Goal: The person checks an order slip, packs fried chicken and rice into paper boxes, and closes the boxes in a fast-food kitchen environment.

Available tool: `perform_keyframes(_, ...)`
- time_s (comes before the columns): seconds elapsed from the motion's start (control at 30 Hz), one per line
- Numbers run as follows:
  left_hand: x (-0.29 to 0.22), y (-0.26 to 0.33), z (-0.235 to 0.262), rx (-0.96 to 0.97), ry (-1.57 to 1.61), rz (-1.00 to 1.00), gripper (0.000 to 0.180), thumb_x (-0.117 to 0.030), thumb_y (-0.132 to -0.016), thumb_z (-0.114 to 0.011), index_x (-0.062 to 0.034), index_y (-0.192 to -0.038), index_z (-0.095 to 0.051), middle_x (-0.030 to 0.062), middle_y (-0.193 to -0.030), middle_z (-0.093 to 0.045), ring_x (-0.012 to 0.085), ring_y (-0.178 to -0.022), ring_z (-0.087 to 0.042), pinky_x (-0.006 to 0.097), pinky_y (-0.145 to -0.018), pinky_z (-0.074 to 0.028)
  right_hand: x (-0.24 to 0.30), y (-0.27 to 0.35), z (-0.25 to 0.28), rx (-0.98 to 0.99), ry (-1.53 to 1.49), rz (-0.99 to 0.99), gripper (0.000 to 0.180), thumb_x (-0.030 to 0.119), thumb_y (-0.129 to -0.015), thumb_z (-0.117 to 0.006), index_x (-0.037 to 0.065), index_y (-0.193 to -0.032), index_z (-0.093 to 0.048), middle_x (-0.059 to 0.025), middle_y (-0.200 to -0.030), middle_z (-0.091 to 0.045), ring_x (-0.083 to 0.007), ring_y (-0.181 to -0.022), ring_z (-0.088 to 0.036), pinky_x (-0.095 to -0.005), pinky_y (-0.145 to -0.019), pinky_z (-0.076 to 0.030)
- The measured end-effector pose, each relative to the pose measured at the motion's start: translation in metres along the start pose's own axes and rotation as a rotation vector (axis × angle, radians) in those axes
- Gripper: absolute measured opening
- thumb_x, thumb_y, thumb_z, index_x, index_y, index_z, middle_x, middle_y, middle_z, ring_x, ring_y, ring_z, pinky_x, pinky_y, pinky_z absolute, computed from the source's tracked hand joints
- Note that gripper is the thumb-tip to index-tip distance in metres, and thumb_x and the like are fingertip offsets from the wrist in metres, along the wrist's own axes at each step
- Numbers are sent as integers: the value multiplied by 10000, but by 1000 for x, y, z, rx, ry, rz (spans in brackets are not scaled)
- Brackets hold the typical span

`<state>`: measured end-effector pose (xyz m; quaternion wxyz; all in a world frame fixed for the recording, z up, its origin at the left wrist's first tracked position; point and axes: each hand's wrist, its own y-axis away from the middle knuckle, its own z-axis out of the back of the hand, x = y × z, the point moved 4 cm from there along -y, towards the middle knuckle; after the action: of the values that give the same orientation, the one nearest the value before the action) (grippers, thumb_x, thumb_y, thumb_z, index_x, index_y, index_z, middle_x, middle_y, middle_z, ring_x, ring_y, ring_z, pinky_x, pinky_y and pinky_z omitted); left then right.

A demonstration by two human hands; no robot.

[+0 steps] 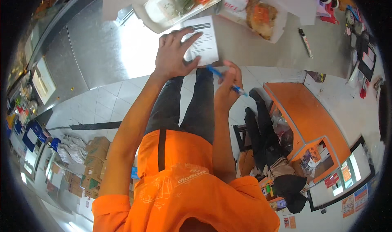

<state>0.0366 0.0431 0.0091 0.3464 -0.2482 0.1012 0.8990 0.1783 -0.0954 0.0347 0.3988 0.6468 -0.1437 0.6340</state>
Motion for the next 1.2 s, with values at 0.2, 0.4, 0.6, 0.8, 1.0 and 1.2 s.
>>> perform_keyframes(0.2,7,6,-5,-42,32,-13,736,-430,-788,-727,-214,-1461,-521,-4,-1421,-501,221,-1212,-494,425,-1028,-345,-1,-7,-48,-92,257,334,131,75,-908,-720,-22,-988,-755,-120,-848,-741,-110,-775,-687,-279,-690,-531)
perform_keyframes(0.4,10,10,-9,-104,5,-51,755,-446,-784,-717,-190,-1464,-508,-3,-1416,-494,228,-1202,-488,423,-1009,-351,1,-16,-47,-73,267,290,126,62,-919,-701,-26,-994,-751,-115,-839,-743,-127,-751,-683,-270,-680,-514)
perform_keyframes(0.6,9,10,-9,-60,54,-24,777,-434,-786,-762,-185,-1475,-503,49,-1442,-484,275,-1246,-490,463,-1062,-341,-4,-5,-47,25,317,317,132,52,-922,-689,-13,-1015,-757,-93,-867,-750,-119,-785,-681,-273,-726,-528)
perform_keyframes(0.8,9,11,-9,-73,59,-29,800,-419,-758,-783,-186,-1471,-505,53,-1448,-482,276,-1269,-476,458,-1063,-343,-11,-6,-46,-26,216,244,131,69,-933,-673,-5,-998,-760,-95,-890,-756,-119,-816,-684,-271,-746,-529)
perform_keyframes(1.0,11,10,-9,-103,-13,-67,764,-486,-781,-720,-156,-1444,-533,16,-1410,-490,217,-1210,-471,399,-1012,-354,-11,0,-42,-14,246,231,149,85,-949,-668,-21,-1014,-749,-93,-884,-750,-108,-805,-676,-254,-723,-519)
perform_keyframes(1.2,11,10,-11,-101,-18,-57,815,-506,-745,-741,-155,-1449,-527,16,-1416,-479,215,-1212,-467,408,-1015,-347,-1,1,-22,-214,170,164,199,125,-974,-674,-46,-1051,-741,-93,-851,-734,-90,-753,-648,-236,-672,-503)
